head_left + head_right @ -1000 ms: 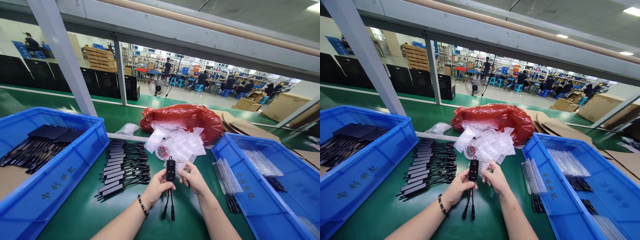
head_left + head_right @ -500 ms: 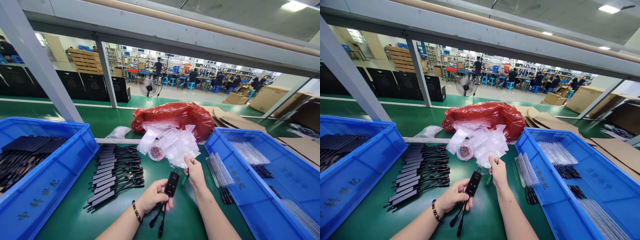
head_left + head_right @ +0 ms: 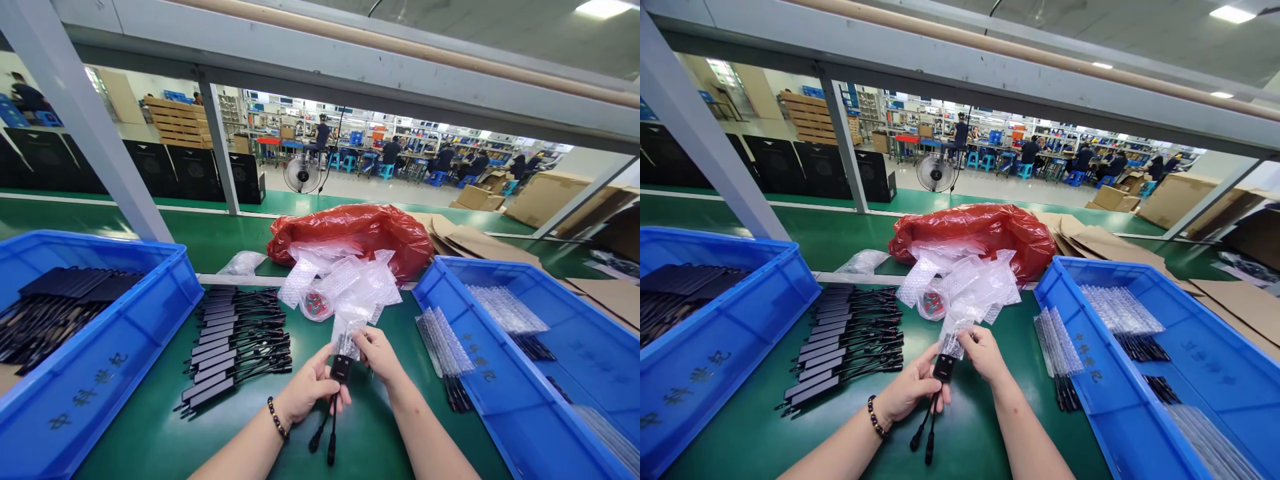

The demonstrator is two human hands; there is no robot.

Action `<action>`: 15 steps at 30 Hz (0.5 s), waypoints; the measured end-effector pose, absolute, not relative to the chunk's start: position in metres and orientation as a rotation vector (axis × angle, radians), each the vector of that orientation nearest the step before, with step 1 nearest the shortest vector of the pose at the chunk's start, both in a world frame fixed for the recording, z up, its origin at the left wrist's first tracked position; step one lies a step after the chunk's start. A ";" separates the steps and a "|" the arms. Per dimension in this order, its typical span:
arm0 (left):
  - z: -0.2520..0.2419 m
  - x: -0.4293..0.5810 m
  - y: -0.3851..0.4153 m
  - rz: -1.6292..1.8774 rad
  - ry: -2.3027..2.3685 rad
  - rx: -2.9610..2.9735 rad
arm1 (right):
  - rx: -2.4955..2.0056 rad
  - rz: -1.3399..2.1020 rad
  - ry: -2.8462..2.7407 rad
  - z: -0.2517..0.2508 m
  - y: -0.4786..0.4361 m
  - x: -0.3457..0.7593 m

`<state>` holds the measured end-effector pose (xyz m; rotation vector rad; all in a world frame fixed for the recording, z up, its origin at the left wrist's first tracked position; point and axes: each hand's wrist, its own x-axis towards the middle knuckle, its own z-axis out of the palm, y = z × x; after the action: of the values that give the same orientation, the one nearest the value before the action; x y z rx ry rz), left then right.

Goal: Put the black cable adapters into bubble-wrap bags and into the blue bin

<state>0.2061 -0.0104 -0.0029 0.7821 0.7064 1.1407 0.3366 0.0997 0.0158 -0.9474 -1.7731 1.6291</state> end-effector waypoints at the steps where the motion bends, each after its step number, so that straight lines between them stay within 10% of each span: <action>1: -0.003 0.206 -0.010 1.173 0.734 0.766 | -0.914 1.660 -1.837 0.017 0.099 0.337; 15: -0.001 0.208 -0.008 1.308 0.842 0.630 | -0.829 1.766 -2.017 0.027 0.101 0.343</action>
<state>0.2083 -0.0079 -0.0008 0.6301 0.8416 1.3076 0.3434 0.1009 0.0266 -0.8286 -2.0174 1.7660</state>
